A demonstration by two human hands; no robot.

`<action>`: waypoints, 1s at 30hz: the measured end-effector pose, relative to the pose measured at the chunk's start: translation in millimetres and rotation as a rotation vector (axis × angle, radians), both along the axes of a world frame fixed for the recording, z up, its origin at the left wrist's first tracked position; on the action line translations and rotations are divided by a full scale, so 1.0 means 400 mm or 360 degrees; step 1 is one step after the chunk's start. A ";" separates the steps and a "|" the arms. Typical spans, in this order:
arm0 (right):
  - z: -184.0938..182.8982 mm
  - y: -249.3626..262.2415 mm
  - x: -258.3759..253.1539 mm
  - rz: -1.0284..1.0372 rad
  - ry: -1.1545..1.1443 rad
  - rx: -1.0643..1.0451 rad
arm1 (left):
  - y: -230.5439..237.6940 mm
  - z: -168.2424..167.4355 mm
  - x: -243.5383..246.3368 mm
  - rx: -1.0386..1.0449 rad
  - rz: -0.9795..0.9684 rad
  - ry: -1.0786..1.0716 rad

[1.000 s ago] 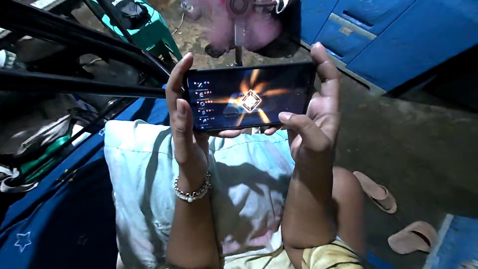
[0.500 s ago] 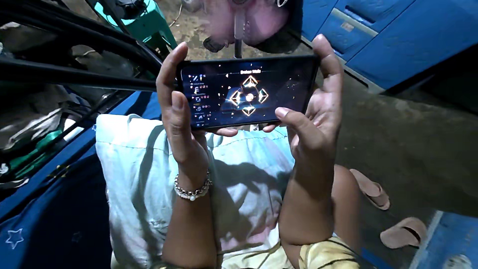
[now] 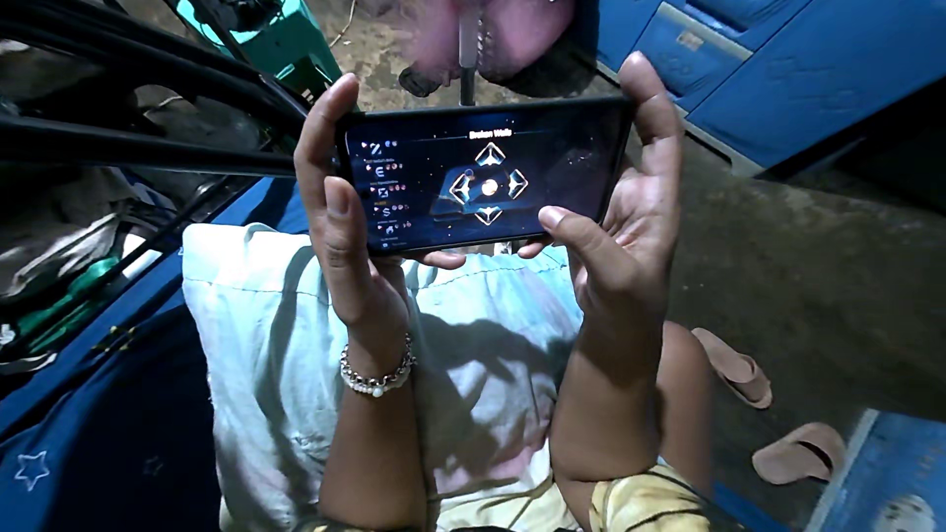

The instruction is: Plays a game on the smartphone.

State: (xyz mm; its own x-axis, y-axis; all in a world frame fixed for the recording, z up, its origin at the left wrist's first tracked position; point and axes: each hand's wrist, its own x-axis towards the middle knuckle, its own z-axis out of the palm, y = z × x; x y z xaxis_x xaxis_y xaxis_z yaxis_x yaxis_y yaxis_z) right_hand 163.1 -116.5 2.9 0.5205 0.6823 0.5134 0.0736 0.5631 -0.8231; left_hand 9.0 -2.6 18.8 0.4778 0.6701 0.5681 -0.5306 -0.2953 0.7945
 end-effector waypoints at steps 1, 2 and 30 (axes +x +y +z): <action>0.000 -0.001 -0.001 -0.0001 0.0000 0.0002 | 0.000 0.000 0.000 -0.0002 0.0002 -0.0007; 0.000 -0.001 -0.002 -0.0002 0.0001 0.0007 | -0.001 0.000 0.000 0.0003 0.0006 -0.0011; -0.007 0.001 0.004 0.0004 -0.0009 -0.0003 | -0.005 0.001 0.001 0.0043 0.0045 0.0058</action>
